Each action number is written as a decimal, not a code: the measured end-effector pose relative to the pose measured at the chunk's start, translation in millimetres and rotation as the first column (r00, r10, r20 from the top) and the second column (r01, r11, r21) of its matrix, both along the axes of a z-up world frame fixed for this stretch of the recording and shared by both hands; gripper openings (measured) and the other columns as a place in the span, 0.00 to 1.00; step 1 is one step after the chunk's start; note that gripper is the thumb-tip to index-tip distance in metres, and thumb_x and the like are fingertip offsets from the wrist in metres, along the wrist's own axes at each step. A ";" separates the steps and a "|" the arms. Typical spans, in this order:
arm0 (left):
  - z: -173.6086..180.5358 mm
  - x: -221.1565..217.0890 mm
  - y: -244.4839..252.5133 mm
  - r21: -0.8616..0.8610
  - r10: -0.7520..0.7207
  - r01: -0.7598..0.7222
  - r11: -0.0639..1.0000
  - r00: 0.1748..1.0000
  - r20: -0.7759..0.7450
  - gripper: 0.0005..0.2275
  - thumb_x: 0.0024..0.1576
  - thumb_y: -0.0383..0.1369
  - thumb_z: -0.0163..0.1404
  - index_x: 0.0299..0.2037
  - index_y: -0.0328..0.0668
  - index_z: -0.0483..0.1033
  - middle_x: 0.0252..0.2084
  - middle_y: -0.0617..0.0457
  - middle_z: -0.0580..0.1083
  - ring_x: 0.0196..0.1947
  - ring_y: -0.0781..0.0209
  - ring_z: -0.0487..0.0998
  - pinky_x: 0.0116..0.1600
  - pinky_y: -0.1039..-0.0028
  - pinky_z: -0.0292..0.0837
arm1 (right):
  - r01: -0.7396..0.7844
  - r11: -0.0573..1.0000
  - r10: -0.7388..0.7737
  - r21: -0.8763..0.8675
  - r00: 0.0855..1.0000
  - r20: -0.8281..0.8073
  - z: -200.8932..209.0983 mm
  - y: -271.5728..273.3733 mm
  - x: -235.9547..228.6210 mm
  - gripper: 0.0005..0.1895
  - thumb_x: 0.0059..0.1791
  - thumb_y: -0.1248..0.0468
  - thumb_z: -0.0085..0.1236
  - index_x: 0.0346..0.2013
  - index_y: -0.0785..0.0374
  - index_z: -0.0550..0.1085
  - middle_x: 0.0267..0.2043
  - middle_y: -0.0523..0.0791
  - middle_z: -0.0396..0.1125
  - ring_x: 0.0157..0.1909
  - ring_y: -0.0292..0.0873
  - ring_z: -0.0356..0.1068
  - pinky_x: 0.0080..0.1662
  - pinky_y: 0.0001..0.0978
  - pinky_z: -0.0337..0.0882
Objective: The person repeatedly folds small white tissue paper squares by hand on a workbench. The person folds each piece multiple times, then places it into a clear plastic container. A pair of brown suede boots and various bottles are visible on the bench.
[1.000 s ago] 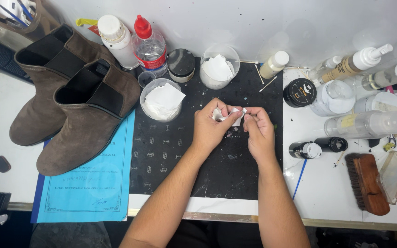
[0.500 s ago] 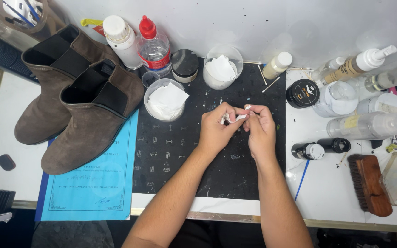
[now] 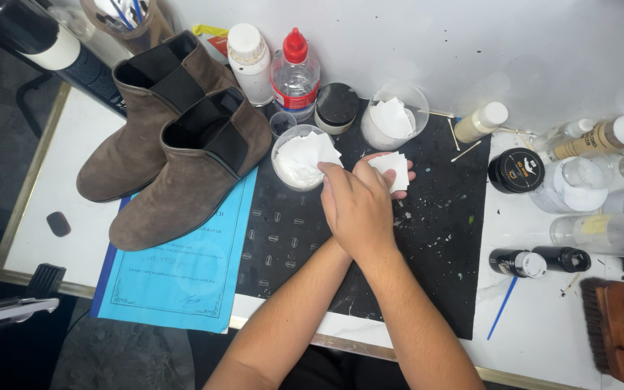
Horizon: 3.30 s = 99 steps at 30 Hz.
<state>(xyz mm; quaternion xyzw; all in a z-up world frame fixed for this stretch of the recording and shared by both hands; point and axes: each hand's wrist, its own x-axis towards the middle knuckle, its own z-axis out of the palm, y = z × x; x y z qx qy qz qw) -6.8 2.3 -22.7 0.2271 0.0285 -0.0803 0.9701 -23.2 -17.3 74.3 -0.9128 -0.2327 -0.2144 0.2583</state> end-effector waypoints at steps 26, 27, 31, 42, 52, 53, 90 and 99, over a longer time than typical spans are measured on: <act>21.3 1.1 -4.5 0.762 0.039 -0.166 0.626 0.982 0.183 0.12 0.54 0.32 0.63 0.46 0.35 0.80 0.39 0.55 0.81 0.39 0.74 0.79 0.45 0.80 0.76 | 0.362 0.400 0.241 0.842 0.845 -0.477 -89.2 -142.2 0.3 0.07 0.56 0.71 0.48 0.48 0.69 0.71 0.28 0.37 0.60 0.31 0.28 0.54 0.35 0.21 0.54; 20.4 0.9 -5.1 0.766 0.028 -0.146 0.625 0.986 0.166 0.12 0.54 0.32 0.63 0.45 0.35 0.80 0.39 0.55 0.81 0.39 0.74 0.79 0.45 0.80 0.75 | 0.358 0.402 0.242 0.843 0.846 -0.475 -90.1 -142.4 0.4 0.07 0.56 0.71 0.48 0.47 0.69 0.72 0.29 0.37 0.61 0.31 0.28 0.54 0.35 0.21 0.54; 21.6 1.0 -6.0 0.786 -0.002 -0.110 0.609 0.990 0.140 0.09 0.56 0.31 0.62 0.44 0.37 0.82 0.38 0.56 0.81 0.37 0.73 0.78 0.43 0.80 0.74 | 0.355 0.460 0.200 0.814 0.851 -0.485 -89.9 -142.2 0.0 0.05 0.56 0.71 0.48 0.46 0.68 0.71 0.30 0.37 0.62 0.32 0.27 0.55 0.35 0.19 0.55; 39.1 -8.5 -3.2 0.853 -0.052 -0.333 0.401 0.922 0.384 0.08 0.55 0.23 0.60 0.44 0.39 0.82 0.40 0.52 0.81 0.32 0.65 0.80 0.36 0.78 0.73 | 0.378 0.664 -0.025 0.645 0.874 -0.486 -87.0 -124.7 -3.8 0.06 0.58 0.70 0.45 0.49 0.67 0.68 0.35 0.38 0.70 0.37 0.25 0.64 0.41 0.17 0.64; 22.9 -7.6 -6.0 0.825 -0.040 -0.392 0.407 0.895 0.445 0.10 0.55 0.23 0.60 0.46 0.39 0.83 0.41 0.51 0.81 0.38 0.64 0.82 0.42 0.76 0.77 | 0.490 0.290 0.207 0.822 0.806 -0.554 -93.6 -128.8 6.6 0.06 0.59 0.70 0.47 0.48 0.70 0.70 0.30 0.39 0.62 0.29 0.28 0.56 0.33 0.21 0.60; 18.4 -5.5 -7.6 0.824 -0.030 -0.358 0.439 0.911 0.411 0.09 0.55 0.24 0.60 0.45 0.38 0.83 0.41 0.52 0.81 0.38 0.65 0.82 0.43 0.76 0.77 | 0.476 0.307 0.149 0.824 0.831 -0.535 -88.8 -126.2 6.4 0.06 0.59 0.70 0.47 0.48 0.70 0.70 0.30 0.40 0.62 0.29 0.28 0.56 0.33 0.21 0.59; 20.7 0.9 -5.6 0.704 -0.016 0.014 0.710 1.000 -0.005 0.09 0.55 0.32 0.64 0.40 0.35 0.84 0.32 0.55 0.80 0.28 0.73 0.75 0.32 0.82 0.72 | 0.322 0.493 0.218 0.808 0.854 -0.473 -74.4 -144.1 -0.9 0.06 0.57 0.71 0.48 0.49 0.67 0.70 0.32 0.36 0.61 0.33 0.27 0.55 0.37 0.19 0.55; 16.2 6.9 -7.5 0.417 -0.123 0.147 0.897 0.989 -0.085 0.08 0.62 0.35 0.53 0.45 0.39 0.75 0.43 0.51 0.81 0.38 0.66 0.81 0.35 0.76 0.79 | 0.306 0.494 0.240 0.813 0.851 -0.467 -78.2 -141.2 -6.0 0.06 0.57 0.72 0.46 0.48 0.66 0.69 0.35 0.38 0.65 0.35 0.27 0.56 0.39 0.19 0.57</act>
